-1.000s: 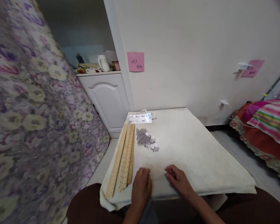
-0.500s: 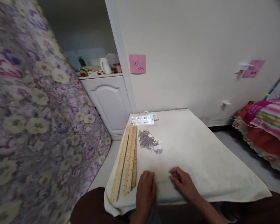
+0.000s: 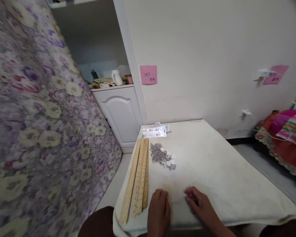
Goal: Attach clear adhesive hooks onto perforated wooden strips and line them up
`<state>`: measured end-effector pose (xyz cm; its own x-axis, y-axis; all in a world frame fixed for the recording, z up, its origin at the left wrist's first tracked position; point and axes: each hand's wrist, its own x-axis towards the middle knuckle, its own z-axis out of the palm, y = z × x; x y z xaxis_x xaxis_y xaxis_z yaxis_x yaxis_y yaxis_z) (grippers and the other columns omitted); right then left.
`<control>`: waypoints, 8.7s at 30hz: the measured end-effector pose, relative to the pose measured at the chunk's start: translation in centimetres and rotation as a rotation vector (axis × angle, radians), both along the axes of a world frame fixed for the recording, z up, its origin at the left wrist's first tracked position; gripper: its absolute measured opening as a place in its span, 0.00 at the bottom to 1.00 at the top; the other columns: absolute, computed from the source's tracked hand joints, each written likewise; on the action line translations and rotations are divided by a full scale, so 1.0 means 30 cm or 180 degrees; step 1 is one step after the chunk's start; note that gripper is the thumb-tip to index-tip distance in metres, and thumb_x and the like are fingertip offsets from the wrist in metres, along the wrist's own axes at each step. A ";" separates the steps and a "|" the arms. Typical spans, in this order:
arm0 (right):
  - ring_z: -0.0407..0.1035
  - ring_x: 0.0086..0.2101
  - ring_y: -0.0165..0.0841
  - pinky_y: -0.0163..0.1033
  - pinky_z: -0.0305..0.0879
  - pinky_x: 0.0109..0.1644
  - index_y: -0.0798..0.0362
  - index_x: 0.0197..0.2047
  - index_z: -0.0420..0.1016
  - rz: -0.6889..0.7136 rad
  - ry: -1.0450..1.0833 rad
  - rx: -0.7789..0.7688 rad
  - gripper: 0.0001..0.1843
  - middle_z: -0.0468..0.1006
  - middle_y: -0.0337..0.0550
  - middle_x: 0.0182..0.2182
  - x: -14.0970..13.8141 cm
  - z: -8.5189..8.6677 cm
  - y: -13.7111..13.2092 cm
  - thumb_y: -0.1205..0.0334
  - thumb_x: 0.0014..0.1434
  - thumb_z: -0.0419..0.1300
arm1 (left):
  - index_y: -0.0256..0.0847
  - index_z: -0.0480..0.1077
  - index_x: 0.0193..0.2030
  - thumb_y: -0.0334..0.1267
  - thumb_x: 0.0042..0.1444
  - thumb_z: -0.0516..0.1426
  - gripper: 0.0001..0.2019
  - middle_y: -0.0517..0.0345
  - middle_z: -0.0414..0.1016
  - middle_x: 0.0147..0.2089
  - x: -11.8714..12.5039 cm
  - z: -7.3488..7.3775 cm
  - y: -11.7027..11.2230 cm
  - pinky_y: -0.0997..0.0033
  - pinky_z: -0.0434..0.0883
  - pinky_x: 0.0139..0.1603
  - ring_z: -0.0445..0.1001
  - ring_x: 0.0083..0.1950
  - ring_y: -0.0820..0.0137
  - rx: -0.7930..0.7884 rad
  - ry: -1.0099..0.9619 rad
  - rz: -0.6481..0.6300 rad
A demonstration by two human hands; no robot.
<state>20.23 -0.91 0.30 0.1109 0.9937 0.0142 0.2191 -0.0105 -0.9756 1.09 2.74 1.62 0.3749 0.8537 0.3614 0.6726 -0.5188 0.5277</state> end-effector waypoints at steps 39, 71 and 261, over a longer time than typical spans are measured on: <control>0.68 0.27 0.33 0.35 0.63 0.31 0.52 0.39 0.69 0.0032 -0.0518 0.0289 0.12 0.74 0.39 0.26 0.003 0.016 -0.021 0.53 0.59 0.52 | 0.43 0.67 0.41 0.29 0.59 0.46 0.11 0.53 0.67 0.39 0.007 0.012 -0.013 0.64 0.67 0.44 0.67 0.43 0.65 0.0080 0.0278 0.0164; 0.69 0.31 0.33 0.35 0.63 0.36 0.52 0.38 0.68 -0.0009 -0.0830 0.0470 0.10 0.74 0.40 0.28 -0.006 -0.013 -0.012 0.56 0.60 0.51 | 0.42 0.67 0.44 0.30 0.59 0.47 0.11 0.52 0.69 0.41 -0.023 -0.046 0.012 0.63 0.69 0.46 0.69 0.44 0.65 0.0290 0.0321 0.0016; 0.67 0.50 0.42 0.45 0.63 0.55 0.49 0.49 0.74 0.0084 -0.2350 0.0340 0.18 0.75 0.48 0.47 0.444 -0.053 -0.094 0.58 0.57 0.53 | 0.31 0.50 0.65 0.42 0.61 0.46 0.28 0.38 0.54 0.66 0.008 -0.030 0.180 0.50 0.53 0.64 0.51 0.67 0.54 0.0114 0.0663 0.1202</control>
